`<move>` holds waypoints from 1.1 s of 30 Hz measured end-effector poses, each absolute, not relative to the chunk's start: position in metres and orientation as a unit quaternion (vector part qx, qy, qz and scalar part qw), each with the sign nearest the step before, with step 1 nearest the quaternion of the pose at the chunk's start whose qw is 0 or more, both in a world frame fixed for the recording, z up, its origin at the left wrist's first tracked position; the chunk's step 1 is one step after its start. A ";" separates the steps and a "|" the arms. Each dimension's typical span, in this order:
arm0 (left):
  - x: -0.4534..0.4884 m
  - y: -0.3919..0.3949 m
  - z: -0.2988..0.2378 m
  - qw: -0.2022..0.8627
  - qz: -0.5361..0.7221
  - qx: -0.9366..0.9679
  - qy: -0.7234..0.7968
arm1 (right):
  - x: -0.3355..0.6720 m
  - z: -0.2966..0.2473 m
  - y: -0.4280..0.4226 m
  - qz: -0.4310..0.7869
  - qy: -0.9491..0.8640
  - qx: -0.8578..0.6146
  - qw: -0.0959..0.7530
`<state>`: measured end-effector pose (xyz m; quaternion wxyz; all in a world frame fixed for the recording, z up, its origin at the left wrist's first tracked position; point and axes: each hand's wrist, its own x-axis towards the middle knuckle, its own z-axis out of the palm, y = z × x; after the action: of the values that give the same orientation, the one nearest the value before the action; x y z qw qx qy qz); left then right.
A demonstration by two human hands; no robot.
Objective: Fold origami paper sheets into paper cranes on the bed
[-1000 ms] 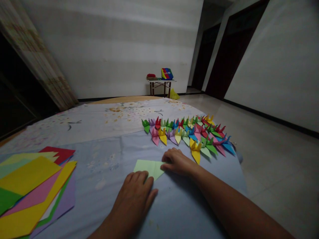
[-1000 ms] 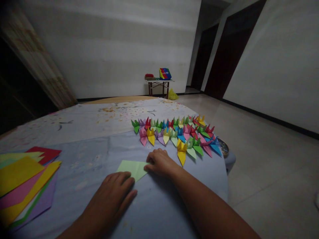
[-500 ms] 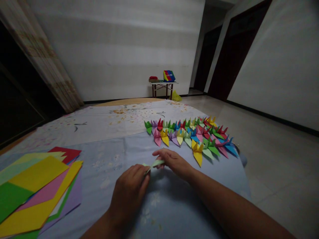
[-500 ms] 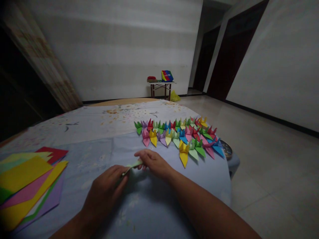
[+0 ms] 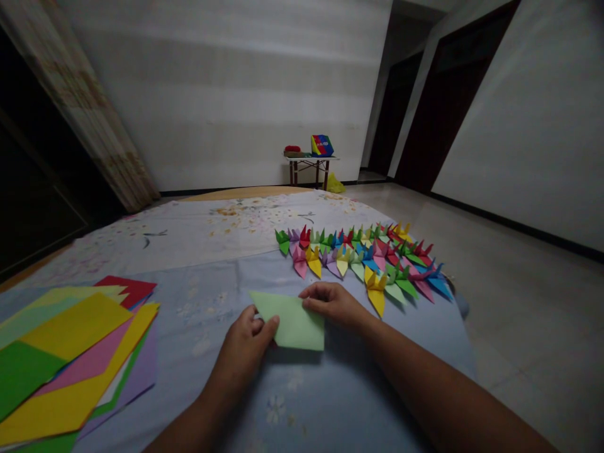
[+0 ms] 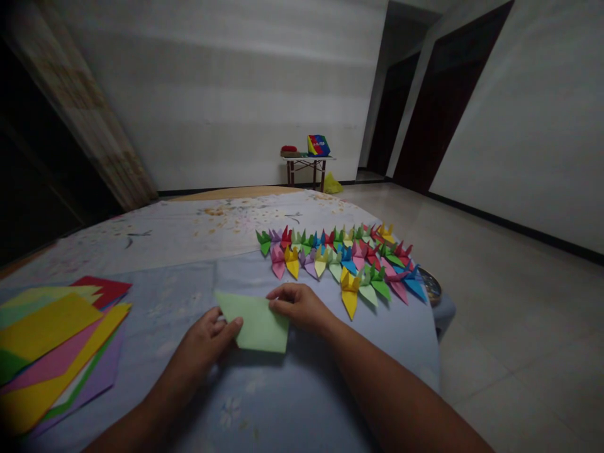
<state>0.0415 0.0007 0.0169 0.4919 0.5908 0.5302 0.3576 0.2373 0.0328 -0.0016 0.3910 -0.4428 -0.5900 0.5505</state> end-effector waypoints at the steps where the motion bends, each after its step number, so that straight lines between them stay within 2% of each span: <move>1: 0.038 0.001 0.017 0.444 0.301 0.644 0.546 | 0.239 -0.002 0.034 0.523 -0.604 -0.466 0.380; 5: 0.026 0.000 0.024 0.148 0.134 0.769 0.608 | 0.243 -0.003 0.035 0.379 -0.690 -0.532 0.313; 9: 0.026 -0.004 0.022 0.020 0.160 0.844 0.511 | 0.239 -0.007 0.034 0.291 -0.736 -0.548 0.272; 15: 0.032 -0.006 0.004 0.018 0.110 0.903 0.414 | 0.241 -0.009 0.034 0.252 -0.771 -0.526 0.256; 22: 0.030 -0.005 0.003 0.029 0.119 0.901 0.415 | 0.272 0.010 0.030 0.379 -0.806 -0.407 0.201; 28: 0.030 -0.004 0.001 0.021 0.123 0.904 0.409 | 0.282 0.013 0.030 0.271 -0.877 -0.362 0.163; 33: 0.029 -0.005 0.001 0.021 0.120 0.905 0.408 | 0.280 0.012 0.031 0.266 -0.880 -0.364 0.146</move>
<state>0.0288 -0.0047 0.0012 0.0211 0.9049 0.4079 0.1196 0.2801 0.0306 0.0123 0.1455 -0.3644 -0.8805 0.2661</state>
